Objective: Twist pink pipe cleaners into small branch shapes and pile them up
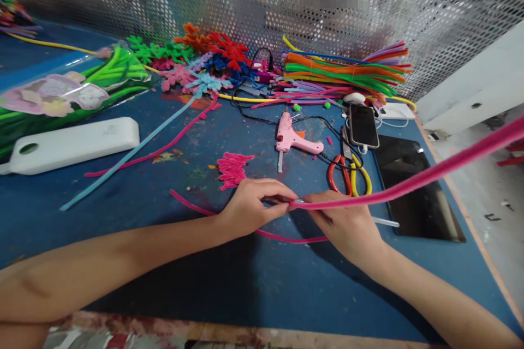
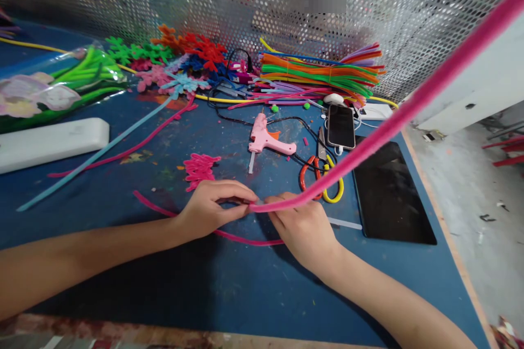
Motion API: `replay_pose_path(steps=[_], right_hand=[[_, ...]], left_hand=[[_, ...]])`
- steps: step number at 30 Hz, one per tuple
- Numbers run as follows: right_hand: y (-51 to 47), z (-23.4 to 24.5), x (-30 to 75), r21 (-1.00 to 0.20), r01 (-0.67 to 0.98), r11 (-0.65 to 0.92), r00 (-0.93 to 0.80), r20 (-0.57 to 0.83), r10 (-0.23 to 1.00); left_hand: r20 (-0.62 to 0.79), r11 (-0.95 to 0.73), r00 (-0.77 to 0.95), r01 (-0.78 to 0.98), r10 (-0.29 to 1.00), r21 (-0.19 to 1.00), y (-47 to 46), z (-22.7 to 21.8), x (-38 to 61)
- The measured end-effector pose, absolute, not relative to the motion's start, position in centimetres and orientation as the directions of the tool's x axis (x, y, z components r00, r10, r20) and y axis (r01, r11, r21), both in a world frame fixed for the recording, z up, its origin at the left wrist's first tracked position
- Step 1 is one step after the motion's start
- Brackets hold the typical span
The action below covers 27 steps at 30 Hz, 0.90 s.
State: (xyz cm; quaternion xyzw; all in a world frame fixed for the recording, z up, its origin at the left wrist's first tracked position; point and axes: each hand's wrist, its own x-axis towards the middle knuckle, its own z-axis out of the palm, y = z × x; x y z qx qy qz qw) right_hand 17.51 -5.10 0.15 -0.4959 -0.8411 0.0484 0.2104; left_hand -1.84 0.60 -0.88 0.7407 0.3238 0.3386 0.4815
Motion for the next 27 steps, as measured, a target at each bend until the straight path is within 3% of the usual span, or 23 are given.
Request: replay_pose_path(steps=[5, 8, 27], right_hand=[[-5.00, 0.32, 17.47, -0.320, 0.800, 0.508, -0.385, 0.376, 0.843], [-4.90, 0.38, 17.41, -0.323, 0.797, 0.511, -0.386, 0.378, 0.842], [-4.72, 0.54, 17.38, -0.316, 0.799, 0.511, -0.393, 0.368, 0.843]], left_hand=[[-0.046, -0.012, 0.535, 0.103, 0.844, 0.995, 0.49, -1.28, -1.60], [-0.123, 0.086, 0.530, 0.095, 0.839, 0.992, 0.52, -1.50, -1.58], [-0.179, 0.158, 0.537, 0.084, 0.824, 0.984, 0.68, -1.59, -1.61]])
